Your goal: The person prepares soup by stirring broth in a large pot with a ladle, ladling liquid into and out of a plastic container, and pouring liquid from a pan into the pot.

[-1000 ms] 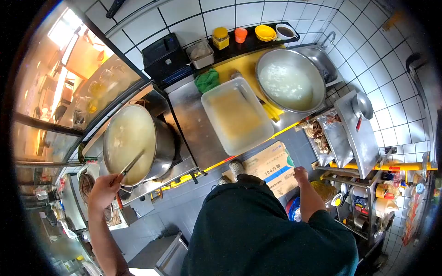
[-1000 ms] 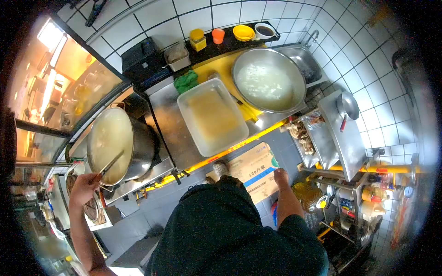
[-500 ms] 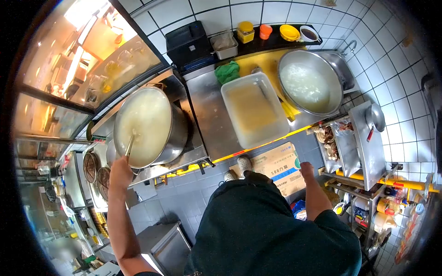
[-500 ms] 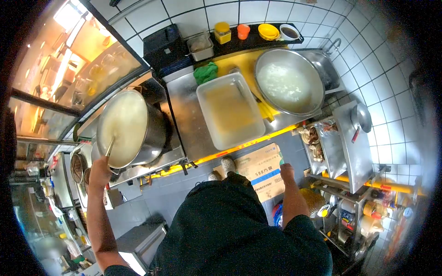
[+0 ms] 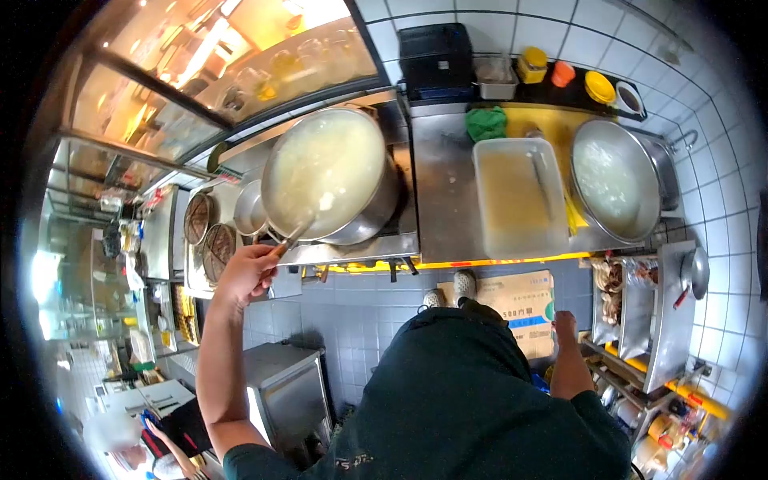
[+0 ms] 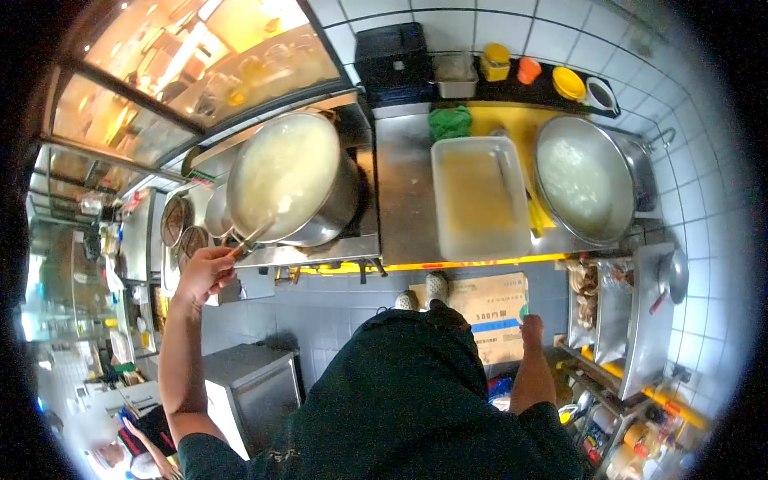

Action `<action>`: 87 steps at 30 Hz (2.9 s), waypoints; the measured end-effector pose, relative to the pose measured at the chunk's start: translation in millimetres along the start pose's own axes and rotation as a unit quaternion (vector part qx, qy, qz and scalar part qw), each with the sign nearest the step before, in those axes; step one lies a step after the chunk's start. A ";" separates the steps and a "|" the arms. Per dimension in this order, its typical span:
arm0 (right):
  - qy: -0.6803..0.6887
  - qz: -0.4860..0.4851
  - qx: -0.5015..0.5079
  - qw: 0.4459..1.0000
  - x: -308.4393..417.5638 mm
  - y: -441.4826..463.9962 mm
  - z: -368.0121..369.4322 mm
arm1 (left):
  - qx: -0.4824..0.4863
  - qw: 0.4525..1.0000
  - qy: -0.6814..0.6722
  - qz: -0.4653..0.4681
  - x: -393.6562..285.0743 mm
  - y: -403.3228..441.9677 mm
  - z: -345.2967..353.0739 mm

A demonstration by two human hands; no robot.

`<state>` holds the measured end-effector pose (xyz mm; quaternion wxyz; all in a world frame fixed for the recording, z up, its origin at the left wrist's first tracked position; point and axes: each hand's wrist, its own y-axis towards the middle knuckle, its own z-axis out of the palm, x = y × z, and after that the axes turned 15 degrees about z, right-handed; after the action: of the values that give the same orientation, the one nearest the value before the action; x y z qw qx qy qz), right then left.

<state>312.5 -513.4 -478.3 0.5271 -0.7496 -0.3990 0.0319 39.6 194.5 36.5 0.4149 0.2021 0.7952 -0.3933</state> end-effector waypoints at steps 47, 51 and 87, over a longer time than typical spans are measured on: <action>-0.132 -0.252 -0.119 0.951 -43.1 58.3 -3.7 | -0.235 0.787 0.414 0.394 203.0 -73.3 1.2; -0.148 -0.170 -0.098 0.969 -49.3 61.2 -5.7 | -0.206 0.813 0.449 0.307 234.7 -69.7 9.8; -0.168 -0.148 -0.076 0.972 9.7 -36.3 7.4 | -0.212 0.961 -0.041 0.171 223.3 -56.7 30.6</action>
<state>295.1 -497.1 -448.3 0.3929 -0.7040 -0.5896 0.0486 -110.0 134.6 -131.0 0.5417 0.2262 0.7961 -0.1468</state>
